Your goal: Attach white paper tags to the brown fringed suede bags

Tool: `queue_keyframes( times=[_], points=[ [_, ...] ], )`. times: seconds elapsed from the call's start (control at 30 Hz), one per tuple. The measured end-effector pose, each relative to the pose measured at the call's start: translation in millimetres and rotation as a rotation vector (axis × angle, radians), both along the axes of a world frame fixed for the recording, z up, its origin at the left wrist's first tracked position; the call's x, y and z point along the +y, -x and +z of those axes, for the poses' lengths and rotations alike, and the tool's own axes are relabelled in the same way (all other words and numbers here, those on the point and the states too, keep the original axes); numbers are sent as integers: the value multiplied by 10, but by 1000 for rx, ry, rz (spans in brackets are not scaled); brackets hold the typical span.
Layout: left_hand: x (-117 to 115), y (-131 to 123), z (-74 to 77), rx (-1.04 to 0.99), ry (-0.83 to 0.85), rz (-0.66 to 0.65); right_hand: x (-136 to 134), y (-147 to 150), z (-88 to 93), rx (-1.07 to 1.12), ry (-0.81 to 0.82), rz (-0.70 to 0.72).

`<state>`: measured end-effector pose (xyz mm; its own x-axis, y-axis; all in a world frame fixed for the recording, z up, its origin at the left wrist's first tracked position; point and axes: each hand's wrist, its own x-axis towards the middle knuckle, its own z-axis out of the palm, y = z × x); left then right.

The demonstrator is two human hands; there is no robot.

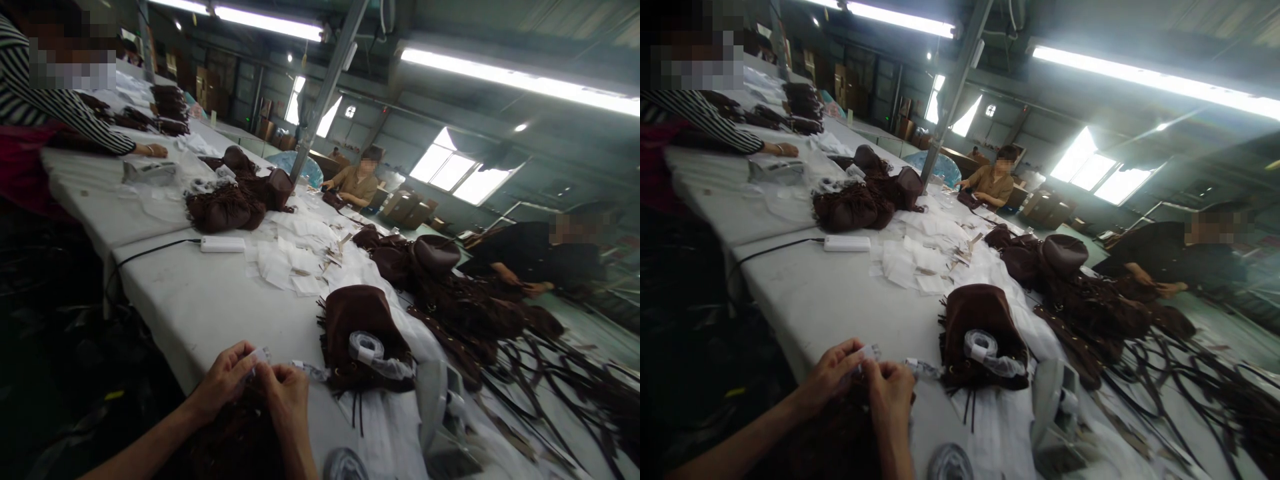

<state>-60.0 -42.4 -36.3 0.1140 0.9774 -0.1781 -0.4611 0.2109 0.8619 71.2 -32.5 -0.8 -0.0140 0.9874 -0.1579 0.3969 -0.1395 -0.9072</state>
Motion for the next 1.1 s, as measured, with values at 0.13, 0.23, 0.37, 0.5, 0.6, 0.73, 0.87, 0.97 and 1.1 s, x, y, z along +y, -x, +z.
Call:
queue_keyframes(
  times=[0.13, 0.23, 0.37, 0.5, 0.6, 0.73, 0.87, 0.97, 1.1],
  points=[
    [-11, -8, -20, -32, 39, 60, -39, 15, -12, 258, 103, 20],
    [-9, 1, -46, -67, 54, 74, -57, 6, -6, 401, 166, 60],
    [8, 18, -59, -131, 85, 56, -48, 28, -25, 417, 159, 47],
    [24, 43, -65, -168, 109, 50, -25, 63, -61, 308, 139, -15],
    [35, 59, -73, -178, 111, 10, -28, 68, -69, 285, 129, -34],
    [56, 73, -95, -207, 126, -43, -43, 80, -115, 240, 2, -64],
    [78, 108, -132, -275, 143, -70, -2, 115, -211, 130, -107, -96],
    [93, 142, -143, -329, 138, -90, 57, 122, -240, 23, -136, -93],
    [114, 163, -136, -365, 134, -131, 111, 71, -209, -181, -236, -63]
  ],
)
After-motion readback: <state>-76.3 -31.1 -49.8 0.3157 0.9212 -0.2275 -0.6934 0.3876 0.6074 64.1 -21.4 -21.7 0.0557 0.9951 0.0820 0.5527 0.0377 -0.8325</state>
